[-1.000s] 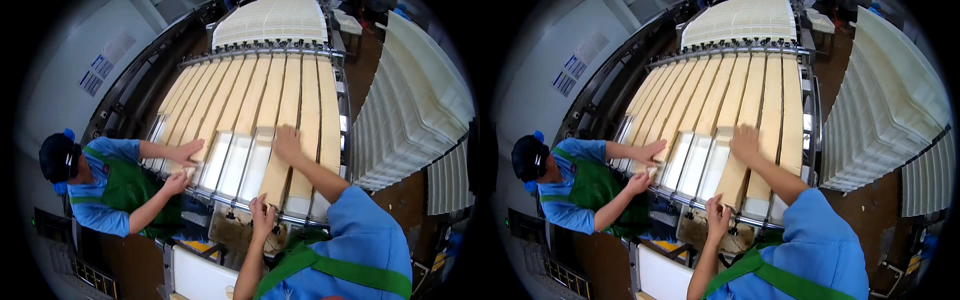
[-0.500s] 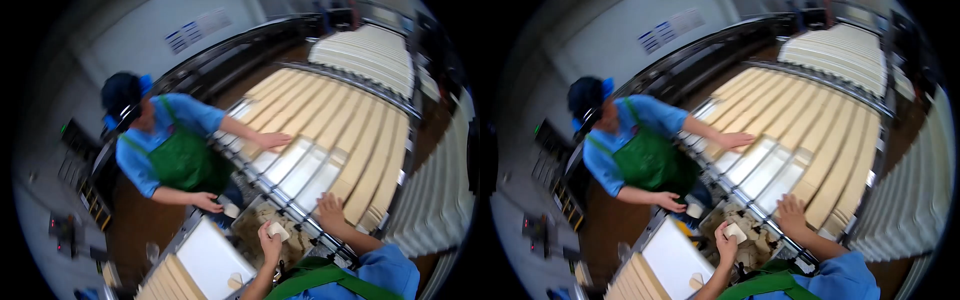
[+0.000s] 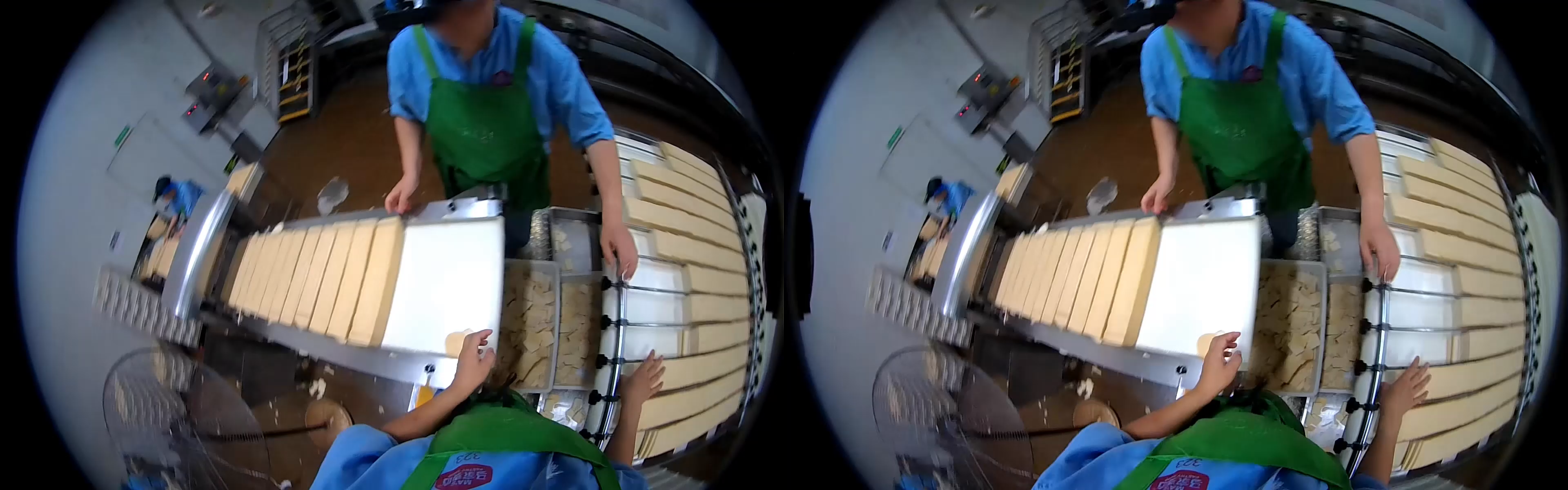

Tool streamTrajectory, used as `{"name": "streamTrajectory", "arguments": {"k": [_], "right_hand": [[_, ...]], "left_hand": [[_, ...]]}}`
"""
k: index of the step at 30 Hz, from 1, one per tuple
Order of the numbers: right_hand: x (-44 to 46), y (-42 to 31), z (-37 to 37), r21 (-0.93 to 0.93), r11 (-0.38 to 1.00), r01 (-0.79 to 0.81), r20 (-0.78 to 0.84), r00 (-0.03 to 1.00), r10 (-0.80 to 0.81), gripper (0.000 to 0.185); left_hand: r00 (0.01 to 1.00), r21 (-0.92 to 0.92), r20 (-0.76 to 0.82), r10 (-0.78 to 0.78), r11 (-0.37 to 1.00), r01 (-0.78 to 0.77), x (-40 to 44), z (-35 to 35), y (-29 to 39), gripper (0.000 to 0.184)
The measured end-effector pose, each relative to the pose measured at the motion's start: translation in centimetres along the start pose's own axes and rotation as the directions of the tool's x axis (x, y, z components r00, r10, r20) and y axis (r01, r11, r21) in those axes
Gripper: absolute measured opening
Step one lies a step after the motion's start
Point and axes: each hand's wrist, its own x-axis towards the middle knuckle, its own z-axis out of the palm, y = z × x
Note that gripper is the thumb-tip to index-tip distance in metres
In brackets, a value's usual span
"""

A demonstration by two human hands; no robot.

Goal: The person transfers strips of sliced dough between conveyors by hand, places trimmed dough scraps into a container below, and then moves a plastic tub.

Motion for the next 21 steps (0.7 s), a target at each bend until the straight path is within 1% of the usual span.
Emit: {"name": "streamTrajectory", "arguments": {"k": [1,2,3,4,5,7,8,9,10,11,13,14,15,17,18,19,20,21], "right_hand": [[0.1,-0.2,0.7,-0.020,0.999,0.046,0.002,0.999,-0.046,0.095],[0.6,-0.1,1.8,-0.023,0.993,0.118,-0.083,0.989,-0.119,0.089],[0.9,-0.4,2.4,-0.025,0.982,0.185,-0.165,0.969,-0.187,0.083],[-1.0,-2.3,0.0,0.025,0.968,0.248,-0.147,0.959,-0.242,0.074],[-1.5,-3.1,0.5,0.105,0.923,0.369,-0.227,0.913,-0.339,0.069],[-3.8,-5.9,0.2,0.196,0.779,0.596,-0.336,0.787,-0.517,0.054],[-5.2,-7.4,-0.2,0.193,0.770,0.608,-0.324,0.780,-0.535,0.054],[-6.5,-9.0,-0.6,0.272,0.661,0.699,-0.301,0.714,-0.632,0.042],[-7.9,-10.4,-1.0,0.352,0.538,0.766,-0.288,0.635,-0.716,0.031],[-9.4,-11.7,-1.4,0.352,0.528,0.773,-0.281,0.625,-0.728,0.031],[-12.1,-14.0,-2.2,0.533,0.402,0.744,-0.189,0.569,-0.801,0.016],[-13.3,-15.1,-2.4,0.521,0.290,0.803,-0.307,0.493,-0.814,0.011],[-14.2,-15.8,-2.7,0.518,0.282,0.807,-0.305,0.483,-0.821,0.011],[-15.5,-17.2,-3.3,0.604,0.243,0.759,-0.198,0.439,-0.877,0.010],[-16.3,-18.1,-3.7,0.637,0.225,0.737,-0.206,0.445,-0.872,0.010],[-16.8,-18.8,-3.8,0.634,0.218,0.742,-0.205,0.433,-0.878,0.010],[-17.3,-19.5,-3.8,0.670,0.217,0.710,-0.176,0.436,-0.882,0.011],[-17.9,-20.2,-3.8,0.705,0.219,0.674,-0.145,0.440,-0.886,0.013]], "left_hand": [[0.999,-0.010,-0.034,-0.009,1.000,0.009,-0.5,-0.8,-0.2,0.040],[0.997,-0.014,-0.069,-0.038,0.999,0.037,-0.9,-1.7,-0.7,0.040],[0.995,-0.014,-0.083,-0.056,0.998,0.055,-1.3,-2.5,-1.2,0.035],[0.993,-0.012,-0.092,-0.071,0.997,0.071,-1.7,-3.4,-1.7,0.031],[0.989,-0.009,-0.112,-0.093,0.996,0.093,-2.0,-4.1,-2.0,0.031],[0.986,-0.098,-0.136,-0.094,0.992,0.081,-2.5,-5.5,-2.4,0.023],[0.980,-0.117,-0.167,-0.111,0.989,0.092,-2.7,-6.3,-2.4,0.020],[0.975,-0.116,-0.180,-0.127,0.987,0.107,-2.9,-7.2,-2.3,0.020],[0.964,-0.137,-0.177,-0.198,0.975,0.175,-3.0,-8.2,-2.3,0.020],[0.949,-0.159,-0.172,-0.265,0.958,0.239,-3.1,-9.1,-2.3,0.020],[0.943,-0.148,-0.219,-0.251,0.964,0.222,-3.3,-11.0,-2.8,0.019],[0.921,-0.161,-0.290,-0.262,0.961,0.223,-3.4,-11.9,-3.4,0.018],[0.893,-0.174,-0.358,-0.273,0.959,0.223,-3.4,-12.8,-4.0,0.018],[0.838,-0.179,-0.480,-0.260,0.964,0.196,-3.7,-14.8,-5.2,0.017],[0.810,-0.197,-0.530,-0.253,0.965,0.172,-3.8,-15.9,-6.7,0.018],[0.778,-0.214,-0.578,-0.248,0.965,0.148,-3.7,-17.1,-7.6,0.020],[0.770,-0.219,-0.585,-0.253,0.964,0.150,-3.9,-18.3,-8.5,0.020],[0.725,-0.141,-0.648,-0.232,0.972,0.186,-3.7,-20.1,-8.5,0.024]]}}
